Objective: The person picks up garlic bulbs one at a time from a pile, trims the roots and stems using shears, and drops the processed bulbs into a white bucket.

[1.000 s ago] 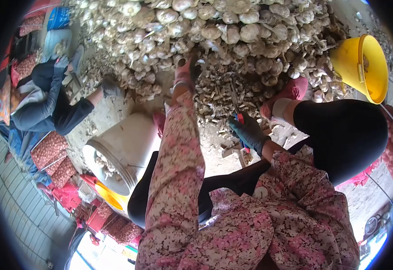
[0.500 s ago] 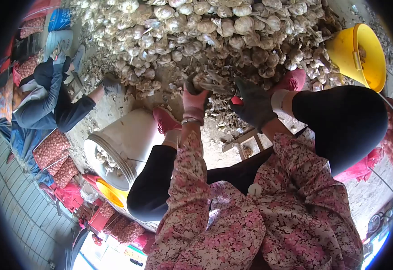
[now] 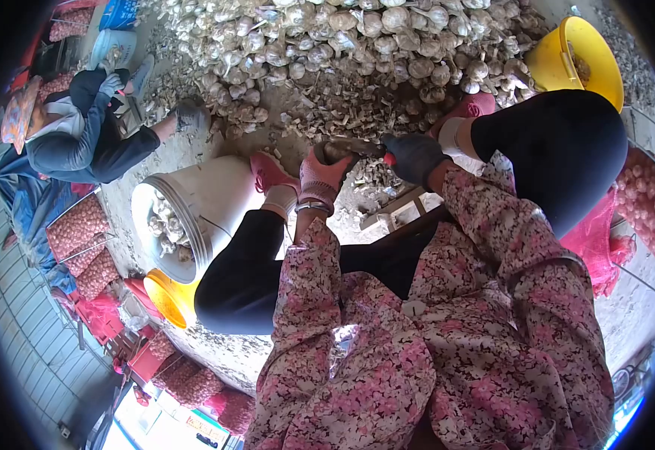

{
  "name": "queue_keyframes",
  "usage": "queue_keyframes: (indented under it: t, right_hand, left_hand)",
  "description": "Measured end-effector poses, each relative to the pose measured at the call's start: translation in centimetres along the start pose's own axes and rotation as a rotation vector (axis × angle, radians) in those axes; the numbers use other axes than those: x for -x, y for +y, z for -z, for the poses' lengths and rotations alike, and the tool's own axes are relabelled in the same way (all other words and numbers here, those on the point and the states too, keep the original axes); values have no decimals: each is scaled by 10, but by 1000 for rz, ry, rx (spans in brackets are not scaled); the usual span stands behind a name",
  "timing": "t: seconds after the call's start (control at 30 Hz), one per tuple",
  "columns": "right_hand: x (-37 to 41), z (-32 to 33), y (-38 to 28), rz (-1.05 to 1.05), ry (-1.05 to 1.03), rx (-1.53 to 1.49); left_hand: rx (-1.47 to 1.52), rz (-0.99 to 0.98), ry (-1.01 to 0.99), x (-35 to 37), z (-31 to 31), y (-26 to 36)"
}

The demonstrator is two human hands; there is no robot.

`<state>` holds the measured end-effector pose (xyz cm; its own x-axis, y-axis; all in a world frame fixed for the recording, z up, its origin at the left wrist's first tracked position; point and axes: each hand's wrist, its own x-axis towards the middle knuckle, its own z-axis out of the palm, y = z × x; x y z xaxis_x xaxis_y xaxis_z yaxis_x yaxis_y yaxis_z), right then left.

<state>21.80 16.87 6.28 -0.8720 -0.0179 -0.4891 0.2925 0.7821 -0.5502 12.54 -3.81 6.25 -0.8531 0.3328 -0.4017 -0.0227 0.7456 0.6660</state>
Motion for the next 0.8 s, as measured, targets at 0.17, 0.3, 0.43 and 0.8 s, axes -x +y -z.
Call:
queue_keyframes:
  t: [0.17,0.3,0.43,0.8]
  right_hand:
    - [-10,-29,17,-146,-154,143]
    - [8,-37,-8,-133,-44,-306]
    - [19,-39,-20,-106,16,-610]
    - [7,-38,-6,-159,-31,-905]
  left_hand:
    - [944,-144,-215,5,-11,6]
    - [1738,-106,-471,-17,11,-6]
    - [1780,136,-317,-2,19,4]
    - [1755,251,-504,-1,-2,7]
